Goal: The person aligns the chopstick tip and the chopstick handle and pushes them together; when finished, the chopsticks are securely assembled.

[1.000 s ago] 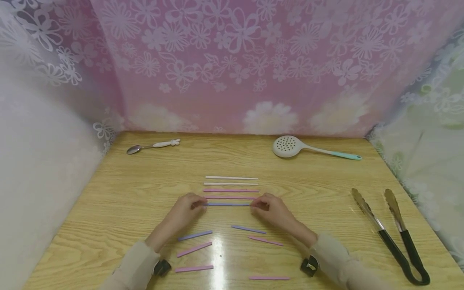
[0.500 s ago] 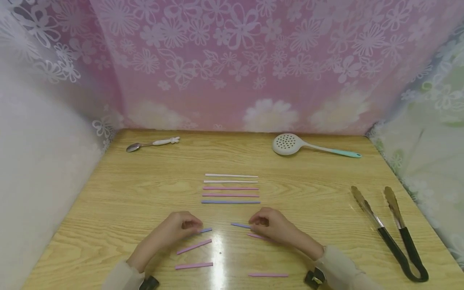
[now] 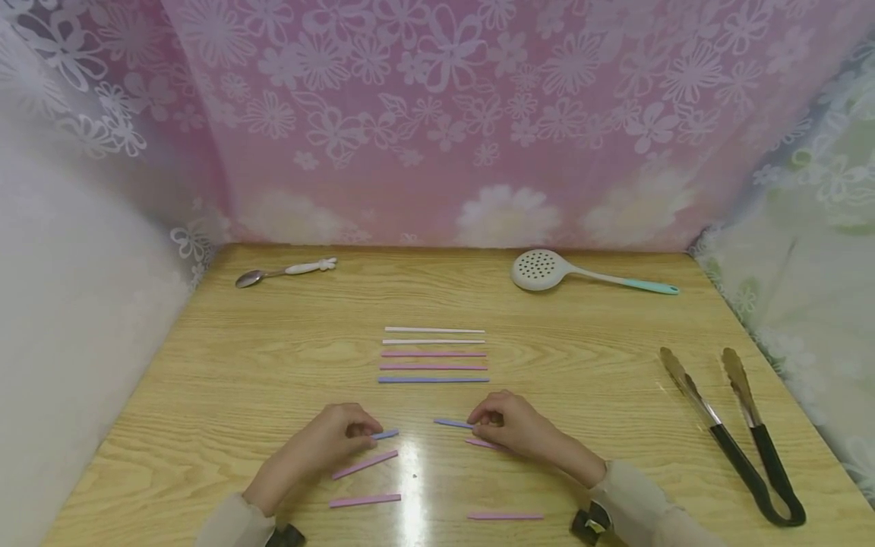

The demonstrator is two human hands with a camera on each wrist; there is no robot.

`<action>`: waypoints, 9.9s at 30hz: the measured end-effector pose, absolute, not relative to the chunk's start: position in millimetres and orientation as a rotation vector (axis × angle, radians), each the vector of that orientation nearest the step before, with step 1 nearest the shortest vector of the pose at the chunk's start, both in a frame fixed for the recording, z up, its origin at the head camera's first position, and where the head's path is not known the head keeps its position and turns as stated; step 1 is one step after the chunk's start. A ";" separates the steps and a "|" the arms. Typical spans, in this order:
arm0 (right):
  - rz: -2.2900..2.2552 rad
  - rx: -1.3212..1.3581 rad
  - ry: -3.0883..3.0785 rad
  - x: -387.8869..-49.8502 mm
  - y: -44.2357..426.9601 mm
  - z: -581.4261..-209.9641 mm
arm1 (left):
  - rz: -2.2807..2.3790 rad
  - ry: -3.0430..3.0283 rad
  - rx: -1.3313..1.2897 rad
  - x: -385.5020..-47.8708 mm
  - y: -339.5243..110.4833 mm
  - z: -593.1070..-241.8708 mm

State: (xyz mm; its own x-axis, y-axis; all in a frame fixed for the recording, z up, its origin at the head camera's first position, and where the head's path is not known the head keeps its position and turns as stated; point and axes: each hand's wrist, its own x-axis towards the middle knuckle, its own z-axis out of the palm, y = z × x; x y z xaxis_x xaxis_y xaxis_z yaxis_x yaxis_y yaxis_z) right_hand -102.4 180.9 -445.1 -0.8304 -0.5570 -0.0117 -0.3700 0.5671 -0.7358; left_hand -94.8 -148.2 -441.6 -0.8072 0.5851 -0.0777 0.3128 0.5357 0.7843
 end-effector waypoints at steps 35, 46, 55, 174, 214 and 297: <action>-1.454 -0.976 2.625 -93.7 170.8 -425.8 | 1.469 2.504 1.043 -97.0 -113.5 -434.4; -1.414 -0.968 2.592 -94.2 160.1 -423.2 | 1.407 2.466 0.986 -95.9 -100.4 -429.2; -1.474 -1.041 2.634 -93.5 158.4 -416.7 | 1.444 2.450 1.020 -99.4 -98.4 -424.4; -1.237 -0.586 2.657 -79.0 193.7 -429.9 | 1.334 2.633 0.646 -86.4 -141.5 -443.6; -1.528 -0.978 2.685 -58.7 175.1 -436.2 | 1.492 2.657 1.047 -62.0 -109.8 -446.5; -1.178 -0.708 2.720 -102.5 168.6 -443.4 | 1.239 2.594 0.744 -107.0 -125.4 -442.0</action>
